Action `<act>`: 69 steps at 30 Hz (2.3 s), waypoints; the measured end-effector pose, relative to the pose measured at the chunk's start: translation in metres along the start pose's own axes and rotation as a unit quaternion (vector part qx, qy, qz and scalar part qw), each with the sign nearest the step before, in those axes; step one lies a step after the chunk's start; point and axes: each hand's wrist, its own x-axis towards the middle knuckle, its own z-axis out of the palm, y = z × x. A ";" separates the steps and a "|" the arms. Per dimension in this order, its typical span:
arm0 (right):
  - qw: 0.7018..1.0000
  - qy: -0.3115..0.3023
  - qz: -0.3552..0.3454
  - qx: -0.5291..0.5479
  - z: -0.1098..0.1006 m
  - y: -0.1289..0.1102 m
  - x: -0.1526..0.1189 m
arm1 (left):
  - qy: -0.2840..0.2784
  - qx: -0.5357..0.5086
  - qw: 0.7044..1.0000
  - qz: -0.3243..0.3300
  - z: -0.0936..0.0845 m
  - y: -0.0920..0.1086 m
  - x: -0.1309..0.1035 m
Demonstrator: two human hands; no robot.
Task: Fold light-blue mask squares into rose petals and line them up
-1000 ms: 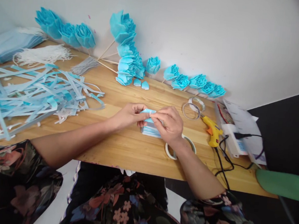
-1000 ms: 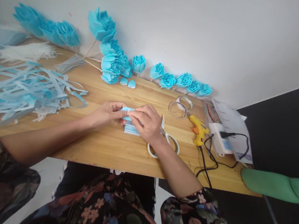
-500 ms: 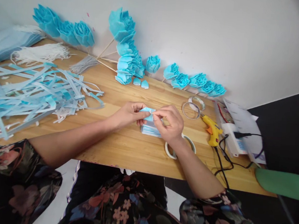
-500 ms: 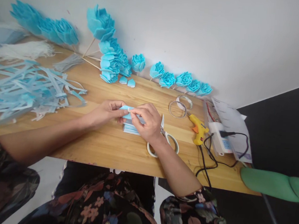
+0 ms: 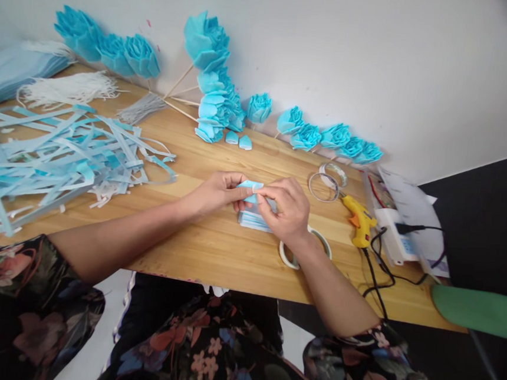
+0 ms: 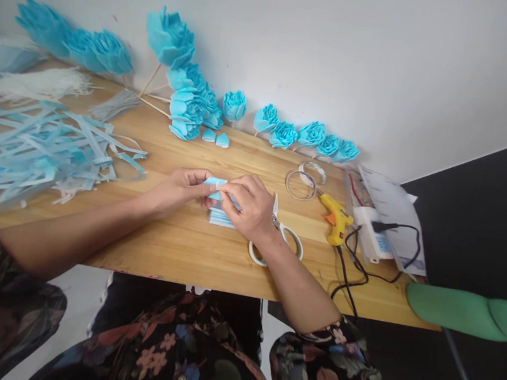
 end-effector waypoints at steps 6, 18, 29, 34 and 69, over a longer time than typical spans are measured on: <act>1.000 0.008 0.005 0.006 0.000 -0.001 0.002 | -0.018 0.004 1.000 0.004 -0.001 0.002 -0.001; 1.000 -0.004 0.012 -0.006 0.000 0.002 0.000 | 0.023 0.044 0.999 0.005 0.000 0.005 -0.001; 0.999 -0.005 0.029 -0.023 -0.001 0.004 0.000 | -0.014 0.025 0.999 0.023 -0.001 0.004 0.001; 0.999 -0.009 0.044 -0.022 -0.001 0.003 0.000 | -0.005 0.008 1.000 0.027 0.000 -0.001 0.003; 0.999 -0.026 0.022 -0.038 0.000 0.004 -0.002 | 0.039 0.080 0.996 0.005 -0.001 0.001 0.000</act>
